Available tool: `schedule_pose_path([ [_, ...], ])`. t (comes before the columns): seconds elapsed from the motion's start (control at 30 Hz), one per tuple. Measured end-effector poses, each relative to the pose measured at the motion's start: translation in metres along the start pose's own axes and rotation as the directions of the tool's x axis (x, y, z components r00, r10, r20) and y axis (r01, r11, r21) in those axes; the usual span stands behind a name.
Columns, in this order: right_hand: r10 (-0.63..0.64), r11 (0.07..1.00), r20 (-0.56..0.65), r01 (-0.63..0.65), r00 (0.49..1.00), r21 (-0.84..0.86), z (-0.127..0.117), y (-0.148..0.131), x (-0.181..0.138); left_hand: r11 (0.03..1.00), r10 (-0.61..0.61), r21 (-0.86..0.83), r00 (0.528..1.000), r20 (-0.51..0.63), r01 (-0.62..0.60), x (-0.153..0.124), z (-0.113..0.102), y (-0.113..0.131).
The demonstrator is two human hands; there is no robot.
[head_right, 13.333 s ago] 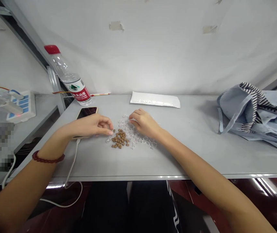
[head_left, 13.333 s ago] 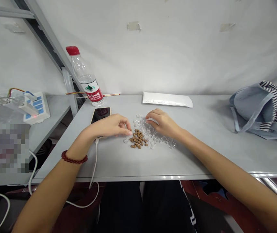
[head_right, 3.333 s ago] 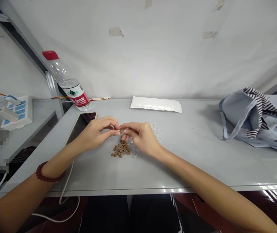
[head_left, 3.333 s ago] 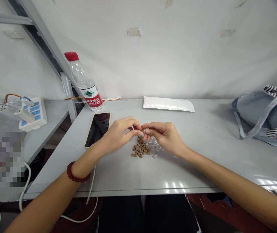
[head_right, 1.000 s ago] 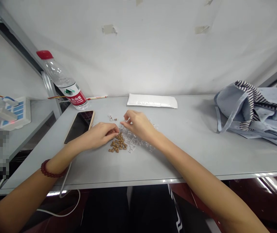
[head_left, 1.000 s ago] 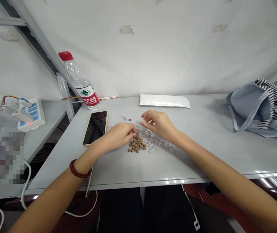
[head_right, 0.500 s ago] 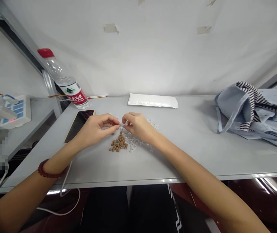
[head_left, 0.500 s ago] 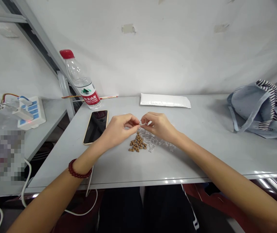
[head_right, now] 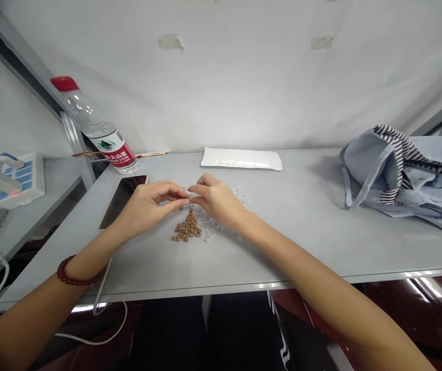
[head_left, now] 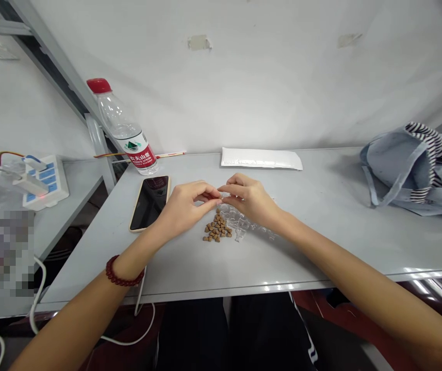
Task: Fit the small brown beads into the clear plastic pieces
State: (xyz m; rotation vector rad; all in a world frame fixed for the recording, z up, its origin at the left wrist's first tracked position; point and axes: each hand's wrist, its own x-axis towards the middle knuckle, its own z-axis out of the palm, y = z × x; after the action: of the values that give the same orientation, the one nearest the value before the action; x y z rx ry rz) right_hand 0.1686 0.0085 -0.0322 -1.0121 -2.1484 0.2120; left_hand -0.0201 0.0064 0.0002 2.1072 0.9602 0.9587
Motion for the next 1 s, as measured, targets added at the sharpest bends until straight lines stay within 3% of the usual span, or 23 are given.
schedule_pose_path([
  [0.17,-0.056,0.997,-0.071,0.059,0.996,0.042,0.0,-0.002,0.0,1.0,0.015,0.024,1.0,-0.005,-0.015,0.001,0.0,-0.004],
  [0.3,-0.019,0.99,-0.092,0.032,0.996,0.14,-0.001,-0.006,0.001,0.999,0.028,0.038,0.999,-0.043,-0.026,0.001,-0.001,-0.011],
  [0.5,0.101,0.958,-0.004,-0.096,0.995,0.272,-0.003,-0.015,0.001,0.907,0.341,0.261,0.94,0.004,-0.33,0.001,0.0,-0.014],
  [0.63,0.162,0.908,0.076,-0.179,0.984,0.378,-0.004,-0.019,-0.001,0.852,0.394,0.357,0.918,0.042,-0.382,0.0,0.0,-0.016],
  [0.73,0.188,0.864,0.122,-0.223,0.975,0.452,-0.002,-0.022,-0.001,0.848,0.379,0.382,0.924,0.049,-0.368,0.0,-0.002,-0.018],
  [0.8,0.147,0.882,0.122,-0.186,0.982,0.432,0.0,-0.022,-0.001,0.854,0.338,0.4,0.939,0.057,-0.332,0.0,-0.005,-0.02],
  [1.0,0.033,0.995,0.182,-0.05,0.983,0.086,0.005,-0.014,0.001,0.818,0.06,0.566,0.993,0.098,-0.105,0.006,-0.024,-0.033],
])
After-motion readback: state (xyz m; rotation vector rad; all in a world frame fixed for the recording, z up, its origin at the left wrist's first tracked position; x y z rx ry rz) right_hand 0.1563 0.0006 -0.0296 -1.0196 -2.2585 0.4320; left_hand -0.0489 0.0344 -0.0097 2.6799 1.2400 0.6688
